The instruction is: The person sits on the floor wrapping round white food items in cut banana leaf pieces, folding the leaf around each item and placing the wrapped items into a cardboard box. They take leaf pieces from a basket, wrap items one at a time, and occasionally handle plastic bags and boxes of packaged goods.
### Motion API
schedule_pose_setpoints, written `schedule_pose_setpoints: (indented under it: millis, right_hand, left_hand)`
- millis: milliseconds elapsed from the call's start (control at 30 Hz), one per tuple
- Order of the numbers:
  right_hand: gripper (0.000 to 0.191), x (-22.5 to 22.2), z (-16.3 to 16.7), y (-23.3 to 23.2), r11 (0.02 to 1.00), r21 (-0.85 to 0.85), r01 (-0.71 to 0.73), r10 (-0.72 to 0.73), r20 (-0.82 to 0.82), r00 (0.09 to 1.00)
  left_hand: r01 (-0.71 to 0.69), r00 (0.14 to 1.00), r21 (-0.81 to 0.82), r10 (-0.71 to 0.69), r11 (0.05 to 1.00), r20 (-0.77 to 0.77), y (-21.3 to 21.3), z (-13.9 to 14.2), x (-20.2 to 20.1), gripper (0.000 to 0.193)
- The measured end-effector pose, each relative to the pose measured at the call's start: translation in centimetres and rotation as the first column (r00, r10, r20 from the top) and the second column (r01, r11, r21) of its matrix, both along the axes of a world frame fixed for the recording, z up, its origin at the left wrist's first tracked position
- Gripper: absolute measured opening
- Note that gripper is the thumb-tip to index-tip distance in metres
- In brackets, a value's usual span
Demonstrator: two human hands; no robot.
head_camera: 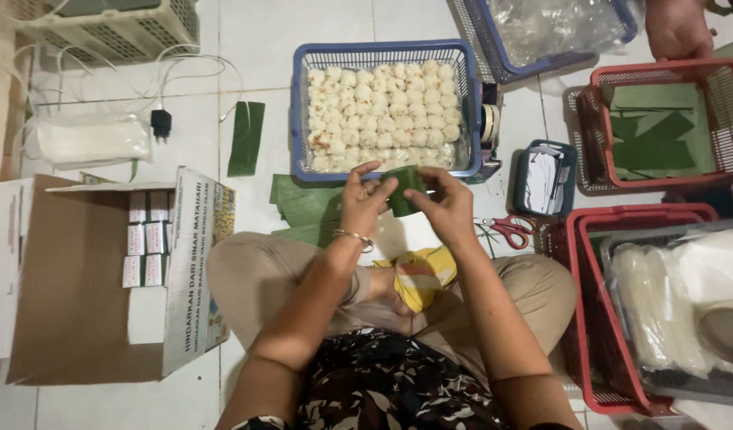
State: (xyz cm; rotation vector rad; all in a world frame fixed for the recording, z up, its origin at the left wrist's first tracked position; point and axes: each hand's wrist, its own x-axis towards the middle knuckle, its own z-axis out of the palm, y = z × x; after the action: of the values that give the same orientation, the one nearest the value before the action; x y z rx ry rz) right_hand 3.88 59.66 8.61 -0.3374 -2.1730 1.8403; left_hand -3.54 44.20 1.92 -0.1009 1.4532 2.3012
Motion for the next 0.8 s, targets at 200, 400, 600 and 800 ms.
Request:
schedule_pose_setpoints:
  millis: [200,400,600,800]
  right_hand:
    - [0.052,0.5,-8.2,6.4,0.966,-0.244,0.090,-0.016,0.291,0.957]
    - [0.036,1.4,-12.8,3.2,0.974,-0.213,0.082,0.064,0.599,0.798]
    - [0.036,1.1,-12.4,2.5,0.956,0.008,-0.293,0.235,0.578,0.781]
    - [0.038,1.4,-12.5,3.0,0.949,0.012,-0.314,0.248,0.584,0.773]
  left_hand:
    - [0.043,0.976,-0.299,-0.104,0.953,-0.193,-0.7,-6.2,-3.7,0.021]
    - [-0.213,0.767,-0.855,-0.460,0.473,-0.447,2.7,-8.3,-2.4,0.033]
    - [0.050,0.973,-0.982,-0.232,0.184,0.006,7.3,-6.3,-3.0,0.057]
    - [-0.050,0.963,-0.995,-0.260,0.089,-0.071,9.2,-7.6,-2.9,0.029]
